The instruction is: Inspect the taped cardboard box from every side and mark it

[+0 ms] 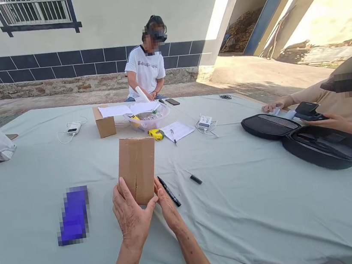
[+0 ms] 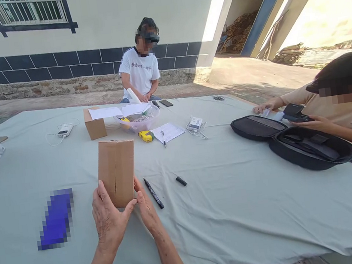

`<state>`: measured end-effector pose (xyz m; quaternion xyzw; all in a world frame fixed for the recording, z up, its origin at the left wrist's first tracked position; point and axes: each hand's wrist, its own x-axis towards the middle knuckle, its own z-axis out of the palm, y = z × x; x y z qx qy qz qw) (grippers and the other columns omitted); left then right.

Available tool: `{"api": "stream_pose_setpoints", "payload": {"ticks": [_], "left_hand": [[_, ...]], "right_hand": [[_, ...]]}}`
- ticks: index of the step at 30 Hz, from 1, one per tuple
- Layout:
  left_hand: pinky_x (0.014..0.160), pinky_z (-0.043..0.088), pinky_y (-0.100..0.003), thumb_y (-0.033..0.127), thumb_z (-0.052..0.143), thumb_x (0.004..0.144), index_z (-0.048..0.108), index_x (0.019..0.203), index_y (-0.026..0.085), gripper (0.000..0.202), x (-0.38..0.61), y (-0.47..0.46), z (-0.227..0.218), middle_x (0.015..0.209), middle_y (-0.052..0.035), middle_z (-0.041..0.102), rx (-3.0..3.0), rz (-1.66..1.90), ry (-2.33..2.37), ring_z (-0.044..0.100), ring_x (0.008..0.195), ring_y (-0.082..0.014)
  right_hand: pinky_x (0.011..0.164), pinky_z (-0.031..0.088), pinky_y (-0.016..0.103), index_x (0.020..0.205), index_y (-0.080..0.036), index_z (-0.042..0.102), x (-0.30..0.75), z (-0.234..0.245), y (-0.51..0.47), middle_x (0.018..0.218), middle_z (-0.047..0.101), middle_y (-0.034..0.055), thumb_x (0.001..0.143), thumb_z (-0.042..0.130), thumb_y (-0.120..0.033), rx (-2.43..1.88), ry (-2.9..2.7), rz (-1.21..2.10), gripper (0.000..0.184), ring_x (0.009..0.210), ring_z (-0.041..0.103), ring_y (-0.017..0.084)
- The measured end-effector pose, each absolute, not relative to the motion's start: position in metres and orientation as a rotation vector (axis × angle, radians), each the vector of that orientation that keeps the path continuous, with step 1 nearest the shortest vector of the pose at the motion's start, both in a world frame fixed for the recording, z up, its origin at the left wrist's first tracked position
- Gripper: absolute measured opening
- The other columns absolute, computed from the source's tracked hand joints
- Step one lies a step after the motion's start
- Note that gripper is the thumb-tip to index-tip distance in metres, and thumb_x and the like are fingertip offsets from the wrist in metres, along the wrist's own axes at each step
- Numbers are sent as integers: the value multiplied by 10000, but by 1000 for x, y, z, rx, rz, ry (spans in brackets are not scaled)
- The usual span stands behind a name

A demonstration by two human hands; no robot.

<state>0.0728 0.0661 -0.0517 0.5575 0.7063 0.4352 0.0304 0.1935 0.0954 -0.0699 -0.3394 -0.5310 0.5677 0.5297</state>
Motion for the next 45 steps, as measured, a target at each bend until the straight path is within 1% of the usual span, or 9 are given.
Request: {"api": "stream_pose_setpoints", "payload": {"ticks": [6,14,20,26,30,33,38,41,45], "left_hand": [[1150,252,-734,593,864,663,247,1612,174,1206,73,70,-50,1577,-312,345,1637,1469,2095,321,1470,-527],[1156,308,-715,467,813,735,176,1625,144,1140,62,71,-47,1599,-308,284,1609,1394,2041,281,1501,-507],[1256,249,-600,365,900,656,315,1593,259,1109,47,72,-36,1666,-184,285,1261,1587,1745,245,1561,-412],[1145,450,-442,431,806,785,401,1552,289,880,40,72,-41,1516,-114,549,821,1472,1226,452,1464,-326],[1144,452,-400,345,864,728,438,1539,304,917,40,72,-48,1596,-100,473,903,1495,1256,394,1510,-321],[1158,442,-409,292,876,708,413,1558,320,969,40,71,-50,1659,-100,383,1040,1487,1241,346,1542,-323],[1193,405,-470,186,890,637,395,1561,350,1061,33,66,-53,1717,-97,259,1242,1440,1219,285,1572,-348],[1225,345,-519,159,851,649,351,1580,363,1076,22,65,-58,1740,-97,186,1423,1380,1221,277,1574,-363],[1260,268,-522,154,844,623,347,1584,351,1100,3,68,-64,1742,-95,180,1533,1327,1167,184,1604,-357]], "right_hand": [[1241,369,556,1574,-386,433,202,-72,96,1636,470,26,937,415,-804,-889,-1317,1406,762,1516,441,307],[1065,555,594,1442,-276,626,225,-94,108,1566,549,110,873,482,-842,-1312,-1149,1303,815,1413,552,382],[1295,264,581,1445,-258,617,246,-92,113,1631,469,84,872,552,-789,-1398,-1130,1111,784,1568,334,347],[1297,233,568,1485,-181,551,252,-88,114,1623,467,156,855,533,-805,-1426,-1146,960,886,1554,355,348],[1262,287,602,1586,-174,382,248,-71,106,1674,363,178,885,527,-768,-1374,-1193,785,930,1549,352,365],[1272,235,638,1635,-282,253,237,-49,94,1728,245,121,873,647,-687,-1300,-1382,587,948,1598,228,375],[1260,181,706,1648,-402,66,214,-12,77,1767,-2,73,772,824,-597,-1174,-1655,341,1175,1613,91,449],[1250,178,726,1643,-413,52,213,7,73,1763,20,82,810,794,-589,-1163,-1579,208,1130,1616,76,443],[1268,207,670,1635,-386,175,224,23,69,1744,158,80,910,680,-593,-1172,-1353,211,908,1621,130,381]]}}
